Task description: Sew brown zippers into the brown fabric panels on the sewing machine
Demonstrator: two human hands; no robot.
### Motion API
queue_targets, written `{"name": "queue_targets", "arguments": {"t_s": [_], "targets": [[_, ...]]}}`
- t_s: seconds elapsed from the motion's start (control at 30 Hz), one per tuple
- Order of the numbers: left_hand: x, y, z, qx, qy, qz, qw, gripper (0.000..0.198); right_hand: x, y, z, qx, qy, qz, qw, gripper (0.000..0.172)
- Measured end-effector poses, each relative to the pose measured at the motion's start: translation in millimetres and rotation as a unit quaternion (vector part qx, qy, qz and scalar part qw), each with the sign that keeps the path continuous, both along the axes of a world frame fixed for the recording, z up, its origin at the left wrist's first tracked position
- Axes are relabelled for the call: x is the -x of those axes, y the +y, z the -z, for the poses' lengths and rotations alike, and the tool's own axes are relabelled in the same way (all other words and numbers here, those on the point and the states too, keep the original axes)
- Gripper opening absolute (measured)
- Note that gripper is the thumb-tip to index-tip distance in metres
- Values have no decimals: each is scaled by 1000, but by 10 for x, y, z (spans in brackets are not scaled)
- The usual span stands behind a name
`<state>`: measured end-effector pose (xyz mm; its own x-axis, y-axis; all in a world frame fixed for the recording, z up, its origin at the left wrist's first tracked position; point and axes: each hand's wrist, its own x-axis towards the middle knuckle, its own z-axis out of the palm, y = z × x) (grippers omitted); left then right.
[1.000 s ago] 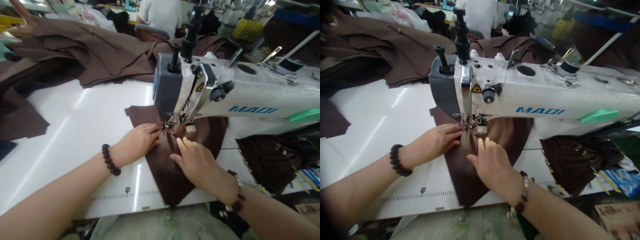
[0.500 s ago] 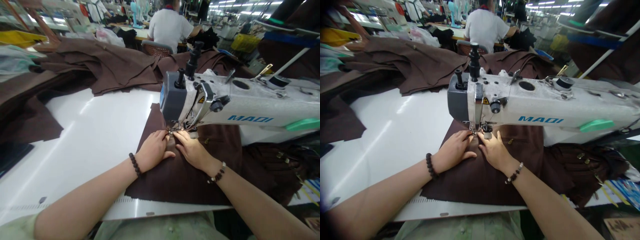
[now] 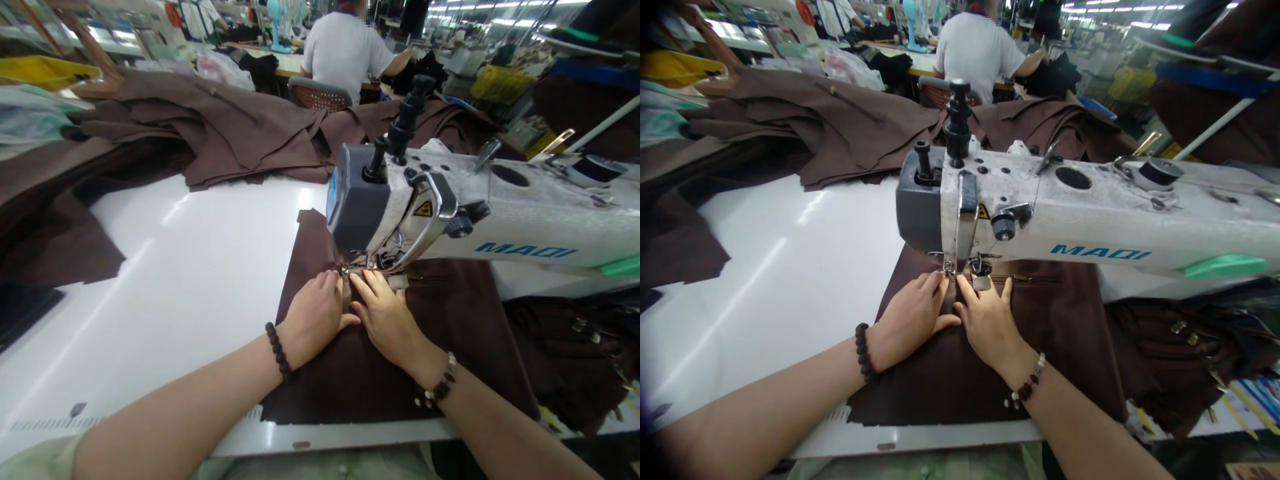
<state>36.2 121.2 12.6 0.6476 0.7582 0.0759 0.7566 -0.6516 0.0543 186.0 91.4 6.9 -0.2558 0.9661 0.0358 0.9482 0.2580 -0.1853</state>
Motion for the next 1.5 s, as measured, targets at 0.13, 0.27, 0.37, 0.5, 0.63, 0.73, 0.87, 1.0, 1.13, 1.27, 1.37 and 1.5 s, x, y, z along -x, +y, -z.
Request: {"name": "queue_targets", "arguments": {"t_s": [0.13, 0.27, 0.37, 0.5, 0.63, 0.73, 0.87, 1.0, 1.13, 1.27, 1.37, 1.5], "targets": [[-4, 1, -13, 8, 1, -4, 1000, 67, -38, 24, -28, 18, 3, -16, 1000, 41], [-15, 3, -22, 18, 1, -7, 1000, 66, -30, 22, -39, 26, -2, -12, 1000, 41], [-17, 4, -22, 23, 0, -11, 1000, 66, -29, 16, -30, 26, 1, -14, 1000, 40], [-14, 11, -15, 25, 2, -11, 1000, 65, -41, 29, -12, 21, 7, -15, 1000, 40], [-13, 42, -4, 12, 1, -11, 1000, 62, -50, 67, 8, 12, 12, -13, 1000, 41], [-14, 77, 7, 3, -3, -5, 1000, 63, -57, 101, 11, 8, 12, -15, 1000, 40], [-13, 113, 17, -1, -14, -4, 1000, 63, -69, 143, 4, 6, -3, -24, 1000, 39], [-12, 122, 22, -4, -17, -2, 1000, 61, -72, 160, -1, 5, -2, -28, 1000, 37], [-12, 135, 23, -4, -20, -4, 1000, 62, -71, 165, 3, 3, 4, -28, 1000, 37], [-12, 165, 11, 6, -17, -4, 1000, 61, -76, 171, 15, 2, 2, -29, 1000, 37], [-18, 140, 0, 1, -20, -7, 1000, 61, -84, 165, 16, 2, 1, -31, 1000, 38], [2, 53, -7, 5, -21, -9, 1000, 62, -89, 146, 1, -3, 14, -31, 999, 37]]}}
